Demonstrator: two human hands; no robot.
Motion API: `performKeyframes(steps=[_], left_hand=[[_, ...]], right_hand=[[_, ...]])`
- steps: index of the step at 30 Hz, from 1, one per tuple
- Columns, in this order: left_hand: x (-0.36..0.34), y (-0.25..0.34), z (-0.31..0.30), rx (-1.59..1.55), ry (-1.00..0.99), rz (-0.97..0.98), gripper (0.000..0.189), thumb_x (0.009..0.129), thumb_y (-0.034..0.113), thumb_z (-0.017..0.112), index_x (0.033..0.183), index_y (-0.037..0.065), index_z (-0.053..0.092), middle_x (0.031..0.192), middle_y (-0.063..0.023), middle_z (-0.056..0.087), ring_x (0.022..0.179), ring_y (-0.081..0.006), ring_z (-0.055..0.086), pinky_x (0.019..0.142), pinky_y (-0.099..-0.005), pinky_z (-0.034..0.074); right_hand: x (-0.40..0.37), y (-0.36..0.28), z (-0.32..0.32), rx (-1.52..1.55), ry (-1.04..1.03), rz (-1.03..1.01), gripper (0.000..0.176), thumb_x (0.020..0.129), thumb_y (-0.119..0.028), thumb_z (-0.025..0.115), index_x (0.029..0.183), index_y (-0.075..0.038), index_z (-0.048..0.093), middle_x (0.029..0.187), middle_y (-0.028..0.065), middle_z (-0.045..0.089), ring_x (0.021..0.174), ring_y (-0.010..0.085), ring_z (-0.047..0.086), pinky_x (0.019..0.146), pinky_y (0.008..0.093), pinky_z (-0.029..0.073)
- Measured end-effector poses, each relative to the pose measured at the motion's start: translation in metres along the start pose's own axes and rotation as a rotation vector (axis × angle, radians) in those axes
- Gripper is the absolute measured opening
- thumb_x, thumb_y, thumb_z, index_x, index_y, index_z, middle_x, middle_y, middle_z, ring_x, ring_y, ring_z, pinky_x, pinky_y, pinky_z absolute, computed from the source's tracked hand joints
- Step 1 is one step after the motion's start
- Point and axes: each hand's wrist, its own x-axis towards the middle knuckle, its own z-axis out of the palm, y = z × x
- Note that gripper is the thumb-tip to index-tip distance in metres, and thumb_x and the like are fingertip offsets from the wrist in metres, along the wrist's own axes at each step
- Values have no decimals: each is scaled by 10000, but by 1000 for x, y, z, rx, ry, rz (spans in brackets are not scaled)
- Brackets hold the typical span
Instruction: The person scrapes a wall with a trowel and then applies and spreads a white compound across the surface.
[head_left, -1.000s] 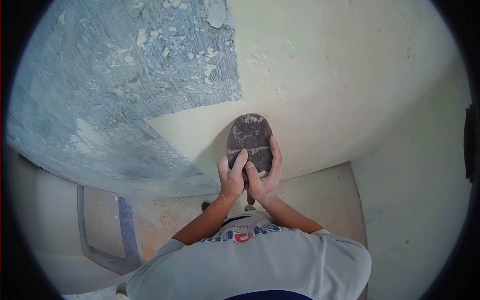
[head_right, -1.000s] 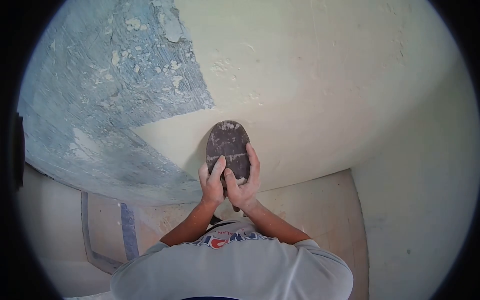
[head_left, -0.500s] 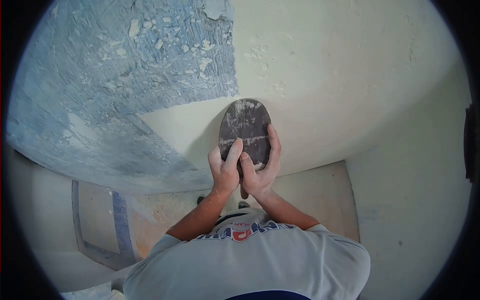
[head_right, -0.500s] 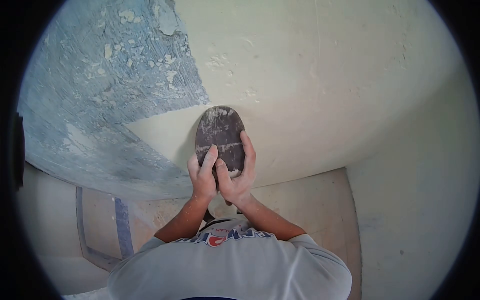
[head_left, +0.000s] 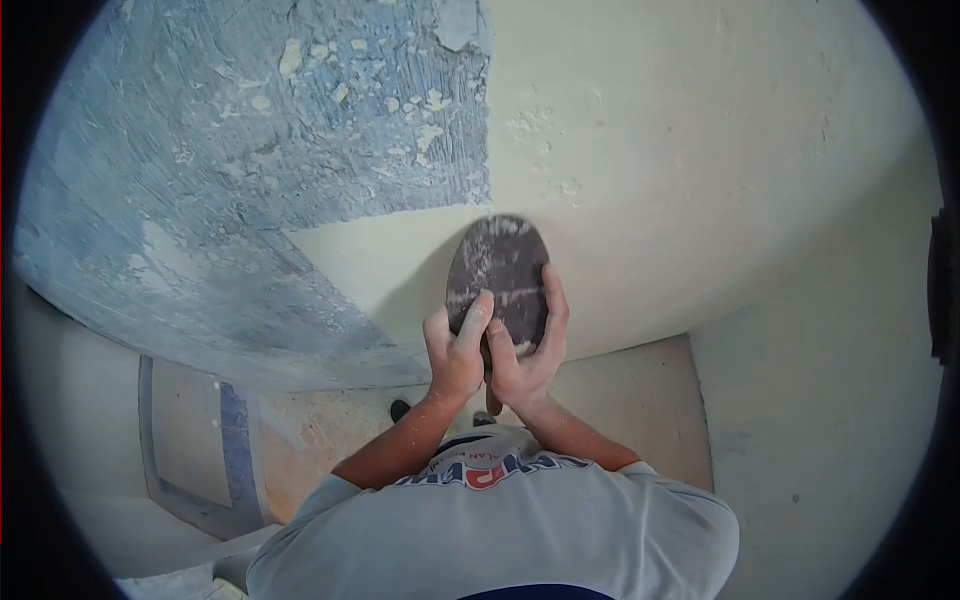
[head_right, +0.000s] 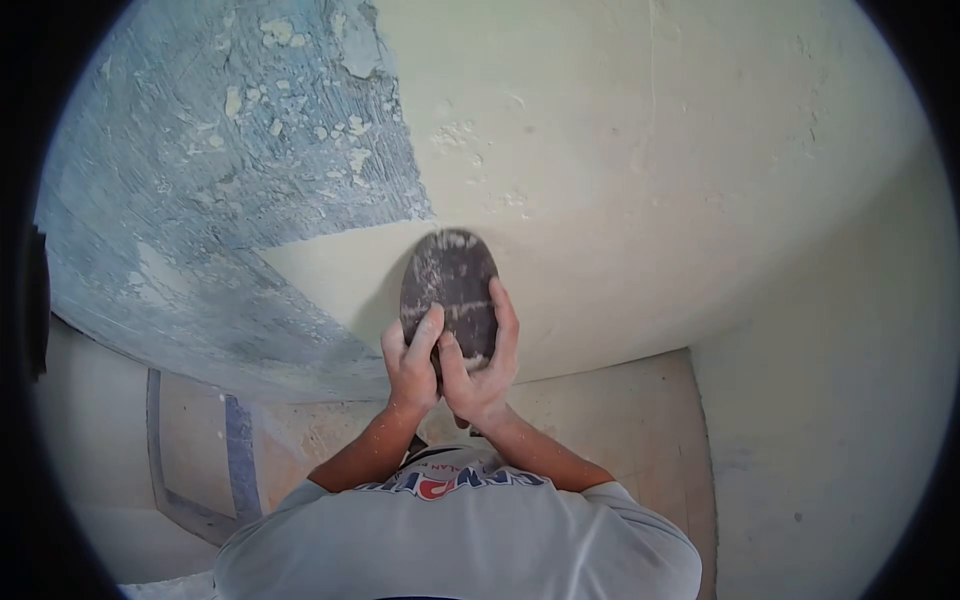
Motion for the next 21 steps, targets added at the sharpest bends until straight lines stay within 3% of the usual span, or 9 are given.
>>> performKeyframes(steps=[4,9,13,16,19,21], left_hand=[[2,6,-4,15,-52,-84,183,920,149,625,968,-28,639,861,-12,641,742,-73,564,653,-235,467],[5,-4,-2,37,36,43,196,922,171,629,929,-24,646,802,-10,637,700,-69,555,612,-237,457],[7,4,-10,53,-135,-70,194,918,154,630,974,-31,641,855,-23,647,748,-85,571,658,-253,472],[5,-4,2,52,65,81,196,928,169,622,944,-25,642,814,-3,635,721,-64,555,624,-237,454],[13,7,-5,18,-89,-35,190,931,168,618,946,-20,636,821,-1,631,720,-64,553,632,-236,456],[14,10,0,23,-85,10,184,931,171,619,919,-13,633,801,10,621,704,-63,544,625,-237,452]], right_hand=[[4,-10,-2,28,-19,61,751,754,-69,632,1424,60,321,1373,239,424,1234,321,470,1042,392,379],[2,-4,-1,-1,-16,14,746,759,-69,629,1427,53,322,1366,227,435,1219,304,478,1025,376,389],[3,-2,2,36,6,10,744,762,-76,631,1427,49,323,1373,233,420,1225,319,474,1043,396,377],[-2,3,3,-1,-8,-5,729,774,-62,634,1424,53,326,1363,227,440,1206,304,489,1035,375,385],[12,-4,7,-5,33,-77,718,777,-46,630,1422,54,330,1367,230,437,1216,311,486,1035,381,386],[12,-4,7,29,31,-50,710,790,-48,632,1424,58,330,1374,233,434,1231,320,477,1035,389,386]])
